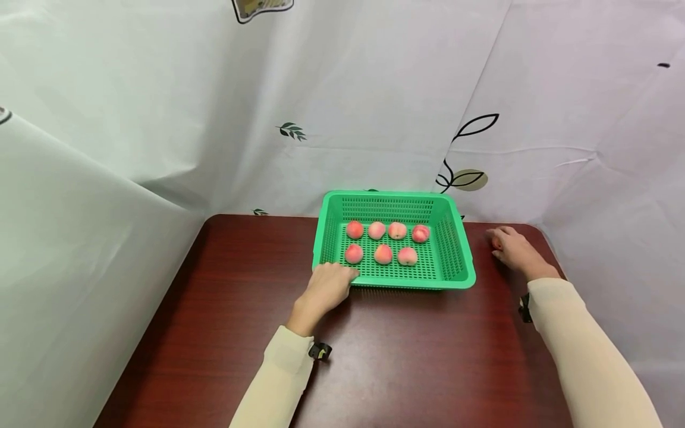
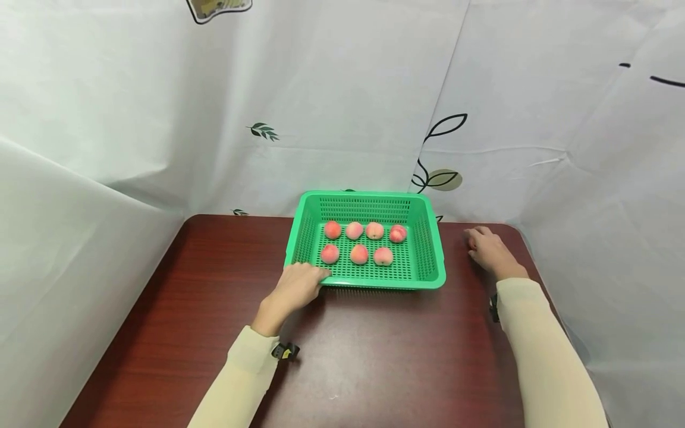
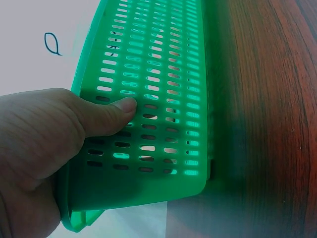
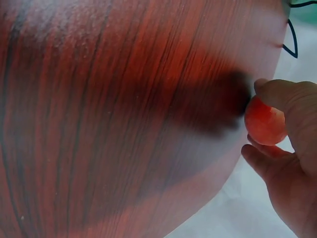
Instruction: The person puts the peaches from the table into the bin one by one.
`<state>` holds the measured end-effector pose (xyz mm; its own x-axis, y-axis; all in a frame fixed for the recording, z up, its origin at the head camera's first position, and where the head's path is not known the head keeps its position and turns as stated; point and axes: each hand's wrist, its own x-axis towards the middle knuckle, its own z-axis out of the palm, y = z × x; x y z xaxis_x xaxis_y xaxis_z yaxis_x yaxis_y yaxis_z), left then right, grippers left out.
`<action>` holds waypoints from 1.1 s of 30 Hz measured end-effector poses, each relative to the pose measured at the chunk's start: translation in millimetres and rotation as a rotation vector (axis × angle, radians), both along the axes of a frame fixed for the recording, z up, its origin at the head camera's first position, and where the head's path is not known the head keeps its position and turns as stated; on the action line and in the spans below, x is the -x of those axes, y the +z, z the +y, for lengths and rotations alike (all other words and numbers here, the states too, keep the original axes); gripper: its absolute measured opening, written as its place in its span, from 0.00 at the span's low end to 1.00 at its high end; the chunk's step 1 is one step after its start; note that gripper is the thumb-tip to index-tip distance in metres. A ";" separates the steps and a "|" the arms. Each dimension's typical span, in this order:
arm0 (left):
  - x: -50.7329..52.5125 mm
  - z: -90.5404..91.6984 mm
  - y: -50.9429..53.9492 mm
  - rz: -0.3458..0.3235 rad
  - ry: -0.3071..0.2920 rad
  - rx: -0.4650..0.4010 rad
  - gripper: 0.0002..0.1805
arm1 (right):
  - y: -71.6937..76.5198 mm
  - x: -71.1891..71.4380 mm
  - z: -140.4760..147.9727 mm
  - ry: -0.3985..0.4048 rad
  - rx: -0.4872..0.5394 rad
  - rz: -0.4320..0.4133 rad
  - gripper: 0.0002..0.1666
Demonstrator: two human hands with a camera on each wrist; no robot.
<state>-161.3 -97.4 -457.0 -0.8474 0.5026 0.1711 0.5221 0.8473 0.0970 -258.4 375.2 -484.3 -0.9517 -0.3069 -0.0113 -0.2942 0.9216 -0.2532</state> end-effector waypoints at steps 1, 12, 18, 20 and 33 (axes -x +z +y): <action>-0.1 0.1 0.0 0.003 -0.001 0.000 0.21 | -0.1 -0.2 0.8 0.000 -0.002 0.004 0.32; 0.4 0.1 -1.2 -0.002 0.003 -0.006 0.21 | -4.2 -4.9 6.9 -0.023 0.007 0.026 0.25; 1.1 0.1 -2.1 -0.010 0.001 -0.003 0.21 | -0.4 -11.2 8.6 -0.016 0.024 0.034 0.25; 1.6 0.2 -2.6 -0.010 0.003 0.002 0.22 | 2.4 -13.7 9.3 -0.015 0.033 0.041 0.25; 2.0 0.3 -2.9 -0.022 0.009 0.000 0.22 | 15.0 -24.8 1.9 0.014 0.119 0.176 0.25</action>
